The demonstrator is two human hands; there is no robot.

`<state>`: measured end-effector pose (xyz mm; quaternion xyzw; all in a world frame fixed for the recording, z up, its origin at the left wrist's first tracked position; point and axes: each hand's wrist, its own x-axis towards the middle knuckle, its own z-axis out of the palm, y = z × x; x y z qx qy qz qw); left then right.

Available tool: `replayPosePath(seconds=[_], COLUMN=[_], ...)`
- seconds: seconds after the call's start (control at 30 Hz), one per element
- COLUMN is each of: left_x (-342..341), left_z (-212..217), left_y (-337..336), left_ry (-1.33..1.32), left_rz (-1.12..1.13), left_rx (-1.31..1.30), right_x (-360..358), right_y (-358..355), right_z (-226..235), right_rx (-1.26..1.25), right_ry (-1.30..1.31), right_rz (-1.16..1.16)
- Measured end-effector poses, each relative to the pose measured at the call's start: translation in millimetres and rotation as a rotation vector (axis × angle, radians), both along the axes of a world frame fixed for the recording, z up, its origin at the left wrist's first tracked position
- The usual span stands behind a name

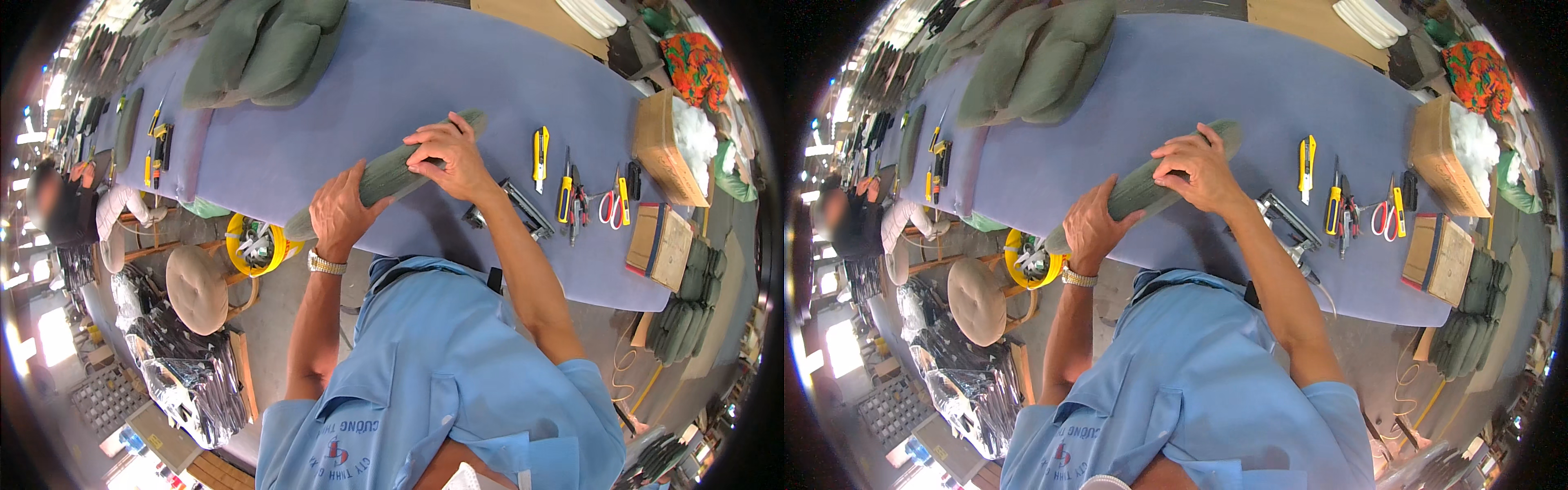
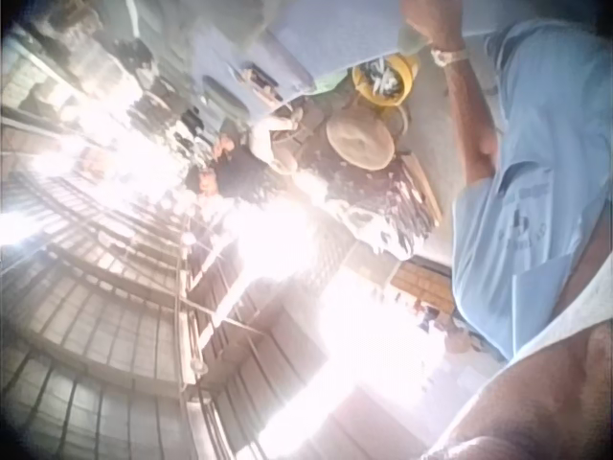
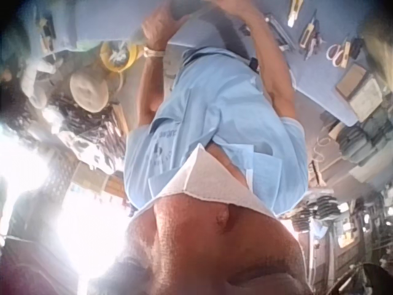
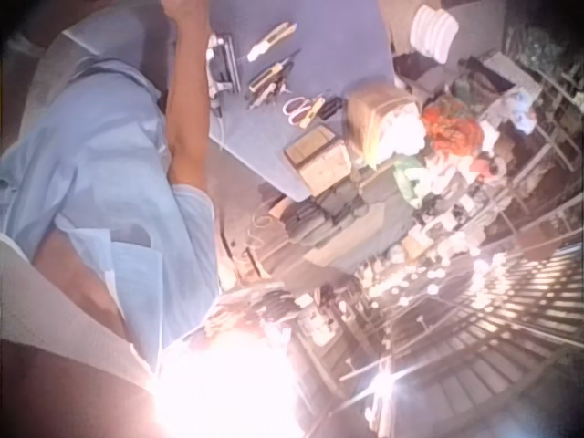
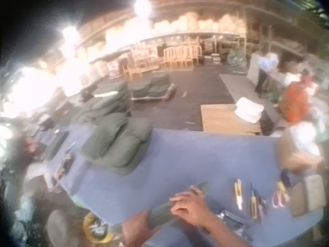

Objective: The person repeatedly picks up green fabric-covered cushions, opens the zipper, and inspects the interior foam. They handle multiple cushions one at a time, turning them over and checking the seams and zipper closure.

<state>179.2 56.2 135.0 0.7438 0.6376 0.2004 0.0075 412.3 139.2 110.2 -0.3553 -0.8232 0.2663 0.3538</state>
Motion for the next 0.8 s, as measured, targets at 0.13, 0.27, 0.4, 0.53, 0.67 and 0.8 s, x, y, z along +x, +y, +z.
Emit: replayPosePath(seconds=[0.13,0.27,0.4,0.53,0.67,0.8], left_x=[-1,-6,-1,11,17,13], left_z=[3,-1,-1,-9,-10,-9], left_y=[1,-3,-4,-3,-1,-1], left_ry=[-0.094,-0.216,-0.22,-0.244,-0.352,-0.782], left_rz=[-0.055,-0.137,-0.119,-0.078,-0.071,0.16], left_rx=[0.049,0.136,0.155,0.213,0.242,0.13], right_x=[-9,-19,-22,-22,-22,-18], right_y=[-1,2,1,3,3,0], right_z=[0,-3,-4,-6,-9,-5], right_rx=[-0.068,-0.098,-0.052,-0.014,0.015,-0.057], right_ry=[0.114,0.152,0.097,0.126,0.203,0.234], right_rz=[-0.15,-0.279,-0.324,-0.311,-0.312,-0.289])
